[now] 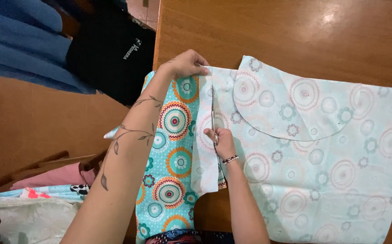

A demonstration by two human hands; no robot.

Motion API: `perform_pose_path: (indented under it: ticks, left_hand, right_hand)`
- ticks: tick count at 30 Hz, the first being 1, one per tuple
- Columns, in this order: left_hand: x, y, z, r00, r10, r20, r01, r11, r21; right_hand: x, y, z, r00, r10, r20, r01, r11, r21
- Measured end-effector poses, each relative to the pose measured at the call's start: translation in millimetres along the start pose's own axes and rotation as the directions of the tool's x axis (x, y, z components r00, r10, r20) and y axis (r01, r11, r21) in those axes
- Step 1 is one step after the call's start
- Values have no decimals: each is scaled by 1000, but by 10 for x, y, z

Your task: The person uses shears to cut a piece of patterned fabric laid out on a wooden table. They follow a curved outline on the fabric, cutting through multiple layers and adjusting the material as they work.

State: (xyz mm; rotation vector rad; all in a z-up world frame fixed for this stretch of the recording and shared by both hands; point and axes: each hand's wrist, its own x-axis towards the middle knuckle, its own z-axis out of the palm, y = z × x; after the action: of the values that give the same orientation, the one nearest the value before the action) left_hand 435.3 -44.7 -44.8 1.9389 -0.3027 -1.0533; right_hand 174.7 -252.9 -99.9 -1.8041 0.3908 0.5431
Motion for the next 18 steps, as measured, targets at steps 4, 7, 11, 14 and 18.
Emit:
perform_pose_path:
  ticks: [4,7,11,14,18]
  left_hand:
    - [-48,54,-31,1000,7,16,-6,1000,-29]
    - [-42,47,-19,1000,6,20,-5,999,-46]
    - [7,1,-37,1000,0,14,1,1000,-30]
    - [-7,13,-35,1000,-3,4,3,1000,-28]
    - [85,-80,-19,1000,-2,7,2,1000,-25]
  right_hand:
    - [-5,-46,14,1000,18,12,-18,1000,-2]
    - [69,87,-19,1000,17,25,-17,1000,-13]
    - [77,-149,-57,999,24,44,-23,1000,-20]
    - [152,-46,-57,999,10,41,-8,998,-61]
    - [193,85,20,1000,9,0,-9,996,-85]
